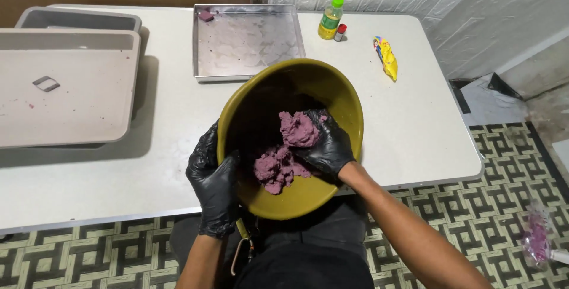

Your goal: Kneading a purple dough-like substance in a large yellow bowl on a white table.

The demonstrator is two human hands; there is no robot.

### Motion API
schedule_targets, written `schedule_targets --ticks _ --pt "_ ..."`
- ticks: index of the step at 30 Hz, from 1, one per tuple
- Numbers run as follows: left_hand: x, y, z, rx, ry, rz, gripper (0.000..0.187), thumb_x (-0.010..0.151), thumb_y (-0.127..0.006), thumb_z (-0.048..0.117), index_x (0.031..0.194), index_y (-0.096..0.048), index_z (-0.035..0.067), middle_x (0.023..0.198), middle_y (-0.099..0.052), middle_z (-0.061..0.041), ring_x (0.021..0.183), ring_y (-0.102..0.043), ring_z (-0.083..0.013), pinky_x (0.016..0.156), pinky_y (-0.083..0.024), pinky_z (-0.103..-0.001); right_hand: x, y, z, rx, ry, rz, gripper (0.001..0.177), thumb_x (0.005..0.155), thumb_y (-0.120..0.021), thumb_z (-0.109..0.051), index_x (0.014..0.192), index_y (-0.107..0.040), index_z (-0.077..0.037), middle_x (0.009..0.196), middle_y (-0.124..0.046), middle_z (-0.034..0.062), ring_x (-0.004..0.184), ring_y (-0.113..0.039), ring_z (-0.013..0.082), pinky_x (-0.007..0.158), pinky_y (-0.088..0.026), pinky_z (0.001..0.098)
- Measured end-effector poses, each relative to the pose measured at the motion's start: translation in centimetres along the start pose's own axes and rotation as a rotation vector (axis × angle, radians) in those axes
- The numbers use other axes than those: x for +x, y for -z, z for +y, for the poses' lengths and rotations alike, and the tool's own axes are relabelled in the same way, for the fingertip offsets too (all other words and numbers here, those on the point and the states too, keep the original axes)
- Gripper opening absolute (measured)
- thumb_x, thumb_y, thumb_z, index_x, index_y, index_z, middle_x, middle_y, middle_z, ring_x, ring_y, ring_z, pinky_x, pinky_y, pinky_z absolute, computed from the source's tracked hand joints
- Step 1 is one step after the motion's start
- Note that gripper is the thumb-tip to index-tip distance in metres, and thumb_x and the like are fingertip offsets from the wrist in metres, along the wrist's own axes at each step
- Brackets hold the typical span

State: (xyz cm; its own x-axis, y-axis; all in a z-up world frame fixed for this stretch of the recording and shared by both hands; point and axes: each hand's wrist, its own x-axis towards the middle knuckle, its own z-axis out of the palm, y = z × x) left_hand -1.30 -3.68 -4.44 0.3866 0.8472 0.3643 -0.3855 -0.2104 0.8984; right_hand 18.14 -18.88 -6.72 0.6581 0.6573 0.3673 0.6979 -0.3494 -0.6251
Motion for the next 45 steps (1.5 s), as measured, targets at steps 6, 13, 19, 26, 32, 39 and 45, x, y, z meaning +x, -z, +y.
schedule_targets --ticks 6,13,19,26,32,39,45 --pt "0.3 0.6 -1.2 0.043 -0.005 0.066 0.056 0.071 -0.085 -0.006 0.124 -0.070 0.001 0.118 -0.074 -0.017 0.113 -0.072 -0.0307 0.097 -0.057 -0.041 1.0 4.3 -2.3 0.028 0.289 -0.321 0.058 0.076 -0.088 -0.041 0.130 -0.071 -0.028 0.134 -0.064 0.0056 0.123 -0.064 0.0339 0.102 -0.056 0.0466" --pt "0.2 0.0 -0.8 0.034 0.034 -0.043 0.057 0.068 -0.087 -0.005 0.123 -0.070 0.000 0.121 -0.073 -0.019 0.118 -0.070 -0.0331 0.101 -0.055 -0.044 0.8 0.7 0.0 -0.192 0.338 -0.518 0.101 0.060 -0.086 -0.075 0.148 -0.055 -0.037 0.134 -0.058 0.0212 0.120 -0.057 0.0483 0.101 -0.052 0.0550" --pt "1.4 0.3 0.6 -0.037 0.136 -0.030 0.054 0.069 -0.086 -0.005 0.122 -0.072 0.000 0.119 -0.074 -0.018 0.116 -0.070 -0.0289 0.098 -0.057 -0.043 -1.6 -4.8 5.0 -0.038 0.535 -0.396 0.068 0.071 -0.079 -0.069 0.128 -0.069 -0.032 0.113 -0.072 0.0019 0.104 -0.069 0.0307 0.081 -0.063 0.0443" --pt "2.2 0.5 -0.4 -0.062 0.148 -0.068 0.052 0.070 -0.088 -0.003 0.119 -0.074 0.001 0.117 -0.075 -0.016 0.114 -0.070 -0.0266 0.097 -0.057 -0.040 -1.1 -5.2 3.1 -0.133 0.414 -0.351 0.044 0.059 -0.083 -0.060 0.092 -0.072 -0.032 0.093 -0.073 -0.0077 0.092 -0.072 0.0240 0.074 -0.063 0.0395" --pt "2.7 0.9 -0.7 -0.025 0.126 -0.129 0.052 0.067 -0.090 0.000 0.118 -0.075 0.003 0.116 -0.076 -0.017 0.114 -0.071 -0.0298 0.097 -0.057 -0.042 -0.9 -1.8 1.3 0.073 0.197 -0.332 0.070 0.060 -0.094 -0.053 0.117 -0.073 -0.017 0.114 -0.076 0.0082 0.111 -0.071 0.0338 0.093 -0.060 0.0473" --pt "2.9 0.5 1.3 -0.064 0.120 -0.123 0.051 0.069 -0.089 0.000 0.119 -0.075 0.002 0.118 -0.075 -0.017 0.113 -0.070 -0.0261 0.098 -0.057 -0.040 1.7 2.5 -6.1 -0.396 0.358 -0.572 0.110 0.054 -0.094 -0.060 0.149 -0.050 -0.026 0.139 -0.059 0.0158 0.124 -0.059 0.0438 0.102 -0.052 0.0602" --pt "3.2 -0.4 0.5 -0.005 0.079 -0.220 0.055 0.066 -0.089 0.001 0.120 -0.075 0.002 0.121 -0.075 -0.018 0.118 -0.069 -0.0331 0.099 -0.056 -0.042 1.0 -4.0 -4.4 -0.434 0.746 -0.577 0.123 0.056 -0.084 -0.069 0.159 -0.034 -0.024 0.146 -0.049 0.0254 0.128 -0.049 0.0540 0.101 -0.040 0.0694"
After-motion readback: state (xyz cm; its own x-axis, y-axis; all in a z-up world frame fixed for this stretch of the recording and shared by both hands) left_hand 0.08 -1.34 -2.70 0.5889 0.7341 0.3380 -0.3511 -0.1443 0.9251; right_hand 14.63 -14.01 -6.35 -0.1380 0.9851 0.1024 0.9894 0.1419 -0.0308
